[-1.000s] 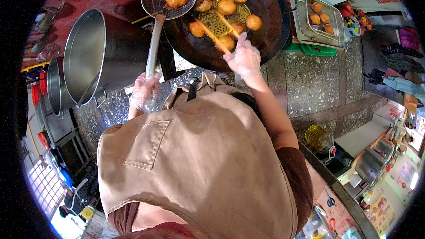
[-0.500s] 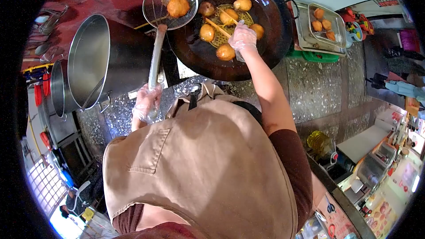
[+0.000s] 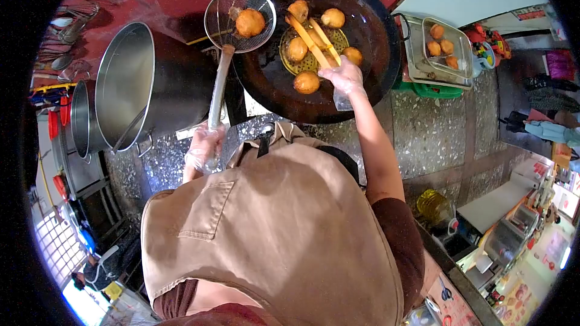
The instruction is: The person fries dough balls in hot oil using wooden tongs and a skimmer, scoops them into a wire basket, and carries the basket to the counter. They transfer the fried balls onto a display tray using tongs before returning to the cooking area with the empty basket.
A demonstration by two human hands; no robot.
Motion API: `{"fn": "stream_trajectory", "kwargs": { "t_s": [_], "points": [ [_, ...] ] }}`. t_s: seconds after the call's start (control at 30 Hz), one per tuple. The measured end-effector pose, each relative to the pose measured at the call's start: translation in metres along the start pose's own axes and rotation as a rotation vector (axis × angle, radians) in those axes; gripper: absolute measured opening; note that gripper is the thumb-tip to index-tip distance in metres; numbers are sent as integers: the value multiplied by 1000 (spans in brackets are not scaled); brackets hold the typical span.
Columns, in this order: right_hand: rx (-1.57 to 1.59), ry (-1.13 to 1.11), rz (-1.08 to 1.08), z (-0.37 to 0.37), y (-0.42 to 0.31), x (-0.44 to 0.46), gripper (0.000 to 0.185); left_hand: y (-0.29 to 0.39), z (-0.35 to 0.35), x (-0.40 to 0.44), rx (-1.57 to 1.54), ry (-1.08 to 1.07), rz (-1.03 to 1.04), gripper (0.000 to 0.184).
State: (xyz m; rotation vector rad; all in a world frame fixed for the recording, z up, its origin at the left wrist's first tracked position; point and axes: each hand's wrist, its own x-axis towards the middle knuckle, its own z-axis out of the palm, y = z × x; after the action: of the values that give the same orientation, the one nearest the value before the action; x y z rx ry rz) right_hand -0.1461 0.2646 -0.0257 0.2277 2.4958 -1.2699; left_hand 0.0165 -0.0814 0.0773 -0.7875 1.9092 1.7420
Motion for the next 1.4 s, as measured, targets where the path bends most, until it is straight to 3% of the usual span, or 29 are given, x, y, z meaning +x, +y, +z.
{"fn": "stream_trajectory", "kwargs": {
  "t_s": [0.07, 0.17, 0.2, 0.4, 0.5, 0.53, 0.63, 0.67, 0.7, 0.9, 0.97, 1.03, 1.07, 1.2, 1.4],
  "points": [
    [35, 67, 0, -6, 1, -10, 80, -3, 0, 3, -7, -11, 2, 20],
    [184, 35, -49, -12, 9, -12, 85, -2, 2, 7, -1, -34, -3, 20],
    [302, 32, -29, -12, -3, -20, 56, -1, 4, 8, 11, -42, -8, 21],
    [548, -63, -154, 2, -38, -37, 57, 3, 16, 13, 59, -134, -47, 23],
    [339, -10, -202, 23, -51, -42, 57, 0, 21, 14, -13, -158, -71, 24],
    [565, -45, -240, 34, -53, -44, 56, 1, 22, 13, -50, -209, -75, 23],
    [611, -80, -121, 52, -51, -54, 59, 2, 23, 11, -163, -295, -100, 22],
    [650, -126, -185, 53, -52, -60, 57, 3, 25, 10, -183, -297, -98, 23],
    [885, -205, -137, 55, -54, -70, 54, 5, 26, 8, -203, -301, -96, 23],
    [725, -117, -148, 74, -45, -101, 50, 8, 27, 5, -262, -297, -74, 23],
    [709, -87, -159, 79, -42, -104, 55, 11, 28, 3, -291, -272, -78, 24],
    [293, 45, -225, 79, -41, -105, 65, 10, 31, 3, -291, -249, -74, 23],
    [226, 46, -210, 75, -39, -108, 76, 9, 31, 3, -290, -224, -69, 23],
    [-26, 21, -212, 62, -41, -120, 85, 1, 29, 10, -269, -218, -45, 21],
    [-92, -34, -180, 44, -43, -134, 90, -9, 21, 13, -265, -298, -30, 19]
  ]
}}
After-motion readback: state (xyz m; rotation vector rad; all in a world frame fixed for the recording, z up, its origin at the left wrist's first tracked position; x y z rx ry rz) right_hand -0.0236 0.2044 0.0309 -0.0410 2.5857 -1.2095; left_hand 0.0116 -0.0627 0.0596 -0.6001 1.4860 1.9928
